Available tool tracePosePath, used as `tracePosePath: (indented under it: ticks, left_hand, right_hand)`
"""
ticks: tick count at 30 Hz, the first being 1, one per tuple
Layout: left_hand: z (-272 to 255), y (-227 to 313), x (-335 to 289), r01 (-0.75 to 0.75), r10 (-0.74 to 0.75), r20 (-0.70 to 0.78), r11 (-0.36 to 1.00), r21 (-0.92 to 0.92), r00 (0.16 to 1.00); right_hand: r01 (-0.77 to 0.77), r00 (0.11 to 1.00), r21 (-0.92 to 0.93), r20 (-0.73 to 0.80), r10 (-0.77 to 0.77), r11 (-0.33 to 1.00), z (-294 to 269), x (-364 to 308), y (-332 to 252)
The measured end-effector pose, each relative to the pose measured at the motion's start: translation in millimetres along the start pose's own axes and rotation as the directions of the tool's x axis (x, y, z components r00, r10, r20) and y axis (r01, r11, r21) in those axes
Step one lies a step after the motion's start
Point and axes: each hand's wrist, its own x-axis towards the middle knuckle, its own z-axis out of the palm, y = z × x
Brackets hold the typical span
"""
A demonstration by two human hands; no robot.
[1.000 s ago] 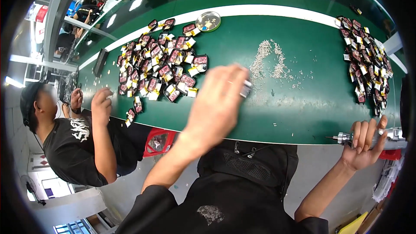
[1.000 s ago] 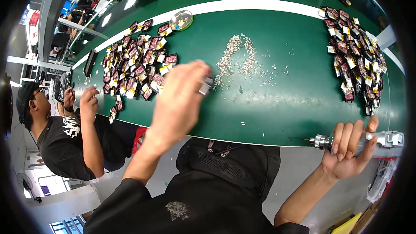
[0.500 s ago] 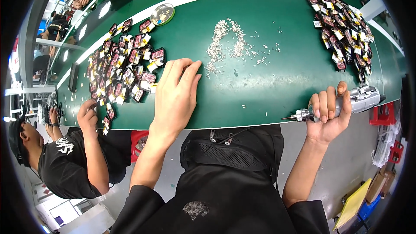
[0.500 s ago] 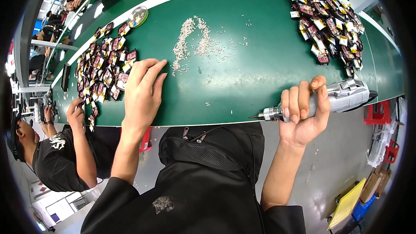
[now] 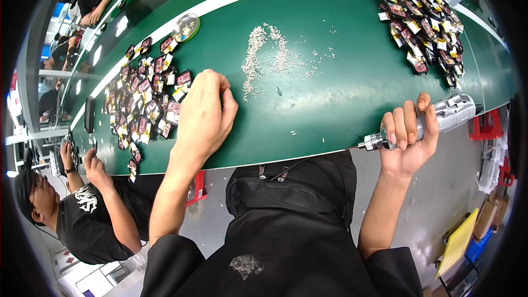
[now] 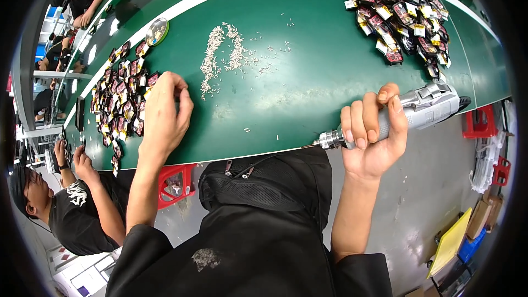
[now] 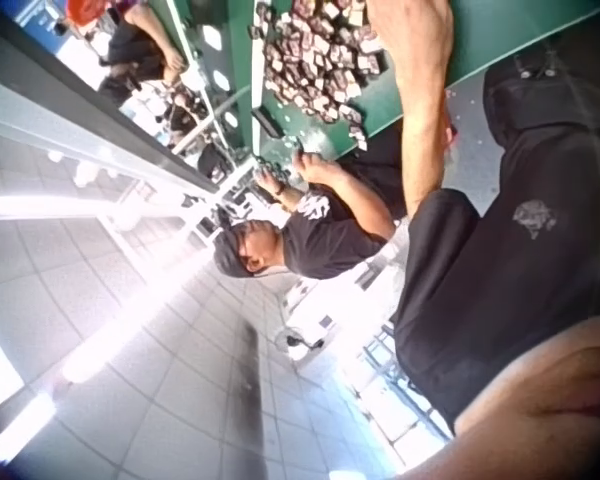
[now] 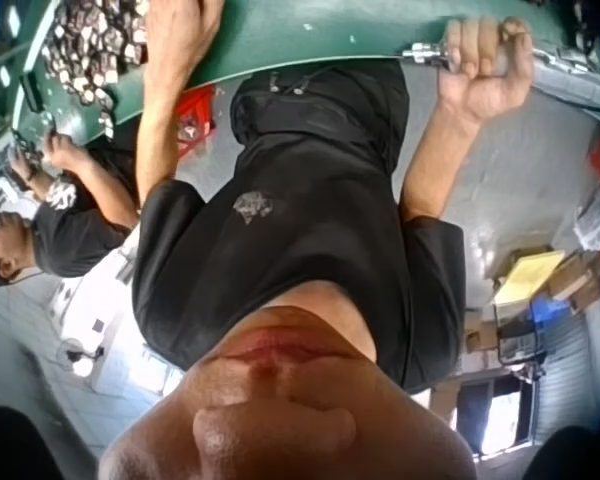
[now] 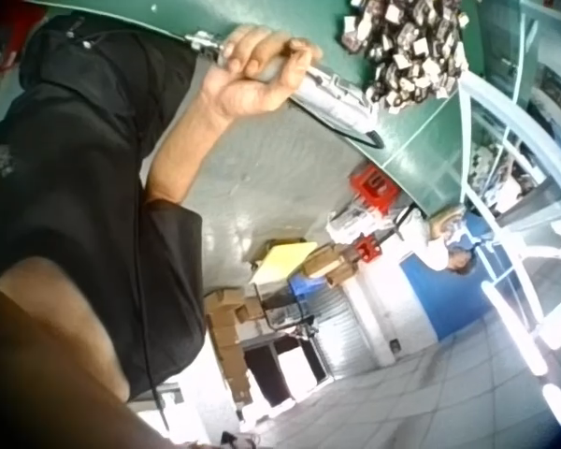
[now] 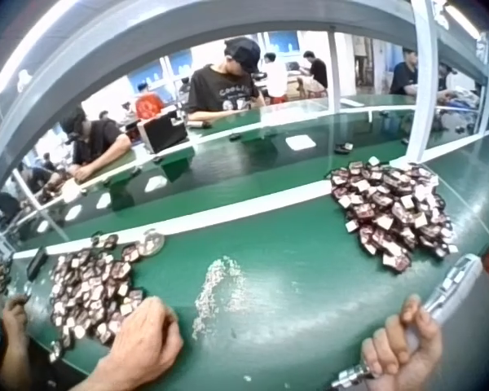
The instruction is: Assembling small electronic components using an electric screwdriver on a production line.
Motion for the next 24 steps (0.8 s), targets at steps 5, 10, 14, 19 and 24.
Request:
tracePosePath:
  ticks: [5,10,14,19,24]
  left_hand:
    - [1.2,39.8,-23.3,0.184,-0.158,0.096,0.766,-0.616,0.983]
    - [18.0,86.7,-36.0,0.274,-0.08,0.272,0.012,-0.962,0.959]
    - [29.8,105.2,-42.8,0.311,-0.064,0.332,-0.224,-0.924,0.941]
    - [31.0,110.6,-43.7,0.313,-0.064,0.348,-0.312,-0.897,0.935]
    - [31.5,109.8,-43.9,0.322,-0.019,0.345,-0.317,-0.892,0.938]
  right_hand:
    - [-0.02,0.999,0.056,0.05,0.017,0.998,7.2,-1.6,1.0]
    - [0.005,0.982,0.175,0.187,-0.038,0.985,46.0,-6.4,3.8]
    - [0.035,0.981,0.193,0.182,-0.071,0.981,61.4,-11.2,7.8]
    - [0.059,0.982,0.146,0.172,-0.084,0.988,59.6,-13.7,10.9]
    - [0.051,0.98,0.143,0.183,-0.077,0.988,57.5,-14.6,8.6]
